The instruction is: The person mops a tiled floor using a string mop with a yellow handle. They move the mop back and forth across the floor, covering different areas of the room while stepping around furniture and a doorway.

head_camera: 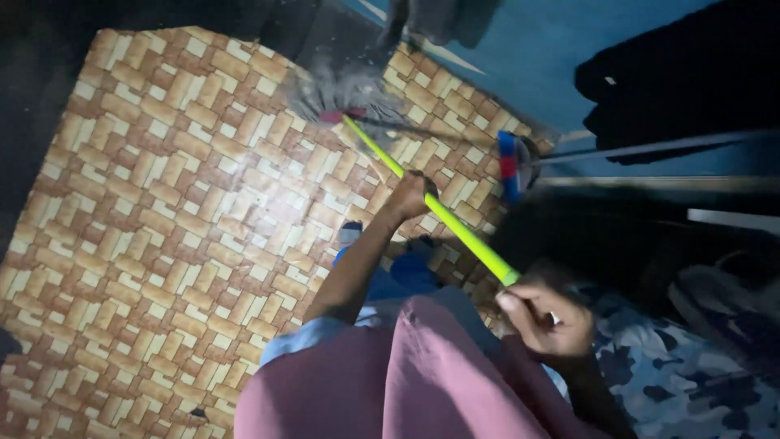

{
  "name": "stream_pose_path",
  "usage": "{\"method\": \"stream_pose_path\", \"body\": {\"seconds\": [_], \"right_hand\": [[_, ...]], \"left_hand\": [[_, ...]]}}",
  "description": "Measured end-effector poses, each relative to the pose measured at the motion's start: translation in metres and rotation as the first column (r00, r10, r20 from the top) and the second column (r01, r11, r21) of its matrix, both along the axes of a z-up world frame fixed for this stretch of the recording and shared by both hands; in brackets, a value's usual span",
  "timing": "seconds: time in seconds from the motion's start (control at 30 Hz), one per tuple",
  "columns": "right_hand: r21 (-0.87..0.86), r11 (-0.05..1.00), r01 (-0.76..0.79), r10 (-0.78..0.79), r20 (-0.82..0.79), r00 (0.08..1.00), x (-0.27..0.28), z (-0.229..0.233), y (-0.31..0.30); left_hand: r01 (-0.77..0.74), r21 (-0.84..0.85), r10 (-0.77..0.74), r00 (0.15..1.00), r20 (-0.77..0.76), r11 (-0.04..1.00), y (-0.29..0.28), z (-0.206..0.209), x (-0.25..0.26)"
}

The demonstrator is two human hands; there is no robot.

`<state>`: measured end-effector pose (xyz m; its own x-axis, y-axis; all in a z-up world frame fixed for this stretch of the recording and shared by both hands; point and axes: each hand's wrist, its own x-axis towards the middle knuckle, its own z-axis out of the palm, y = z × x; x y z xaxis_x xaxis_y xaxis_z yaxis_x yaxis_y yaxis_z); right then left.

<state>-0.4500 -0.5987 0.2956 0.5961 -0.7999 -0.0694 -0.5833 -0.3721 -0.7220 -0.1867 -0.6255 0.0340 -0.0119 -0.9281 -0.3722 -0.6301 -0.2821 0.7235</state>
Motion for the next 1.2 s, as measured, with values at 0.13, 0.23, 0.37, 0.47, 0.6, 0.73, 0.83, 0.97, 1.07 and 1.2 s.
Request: {"method": "stream_pose_path", "body": {"seconds": [0.13,0.23,0.37,0.47,0.6,0.73,0.83,0.97,1.07,1.2], "right_hand": [[0.025,0.998,-0.056,0.052,0.158,0.986,-0.068,-0.031,-0.018],[-0.057,0.994,-0.097,0.104,0.132,0.986,-0.071,-0.009,-0.001],[-0.08,0.963,0.256,-0.246,0.11,0.963,-0.043,0.018,0.023],[-0.179,0.974,-0.136,0.172,0.209,0.963,-0.062,0.026,-0.016],[0.088,0.972,0.219,-0.224,0.044,0.974,-0.064,0.043,0.01],[0.228,0.964,0.134,-0.167,0.131,0.977,-0.076,0.021,0.013],[0.315,0.941,0.124,-0.17,0.122,0.978,-0.095,0.01,0.016],[0.161,0.966,0.204,-0.188,-0.11,0.976,-0.139,0.055,0.036],[0.5,0.801,0.329,0.338,-0.832,0.44,-0.182,0.065,0.024],[0.432,0.783,0.447,0.227,-0.868,0.442,-0.148,0.073,0.067]], "left_hand": [[0.053,0.032,-0.052,0.998,-0.035,0.998,-0.043,-0.008,-0.057],[0.196,-0.102,-0.207,0.972,-0.109,0.975,-0.077,-0.057,-0.131],[0.271,-0.22,-0.319,0.92,-0.228,0.937,-0.106,-0.086,-0.193],[0.336,-0.217,-0.368,0.921,-0.126,0.917,-0.1,-0.063,-0.175],[0.189,-0.107,-0.198,0.977,-0.08,0.976,-0.034,-0.034,-0.119],[0.089,-0.135,-0.062,0.979,0.194,0.987,0.046,-0.058,-0.094],[-0.039,0.006,0.038,0.988,0.148,0.999,0.068,-0.086,-0.11],[-0.143,0.226,0.158,0.986,-0.052,0.964,0.063,-0.058,-0.18],[-0.013,0.165,0.035,0.992,-0.125,0.986,0.047,-0.063,-0.221],[0.21,0.019,-0.199,0.948,-0.249,0.977,0.04,-0.079,-0.264]]}}
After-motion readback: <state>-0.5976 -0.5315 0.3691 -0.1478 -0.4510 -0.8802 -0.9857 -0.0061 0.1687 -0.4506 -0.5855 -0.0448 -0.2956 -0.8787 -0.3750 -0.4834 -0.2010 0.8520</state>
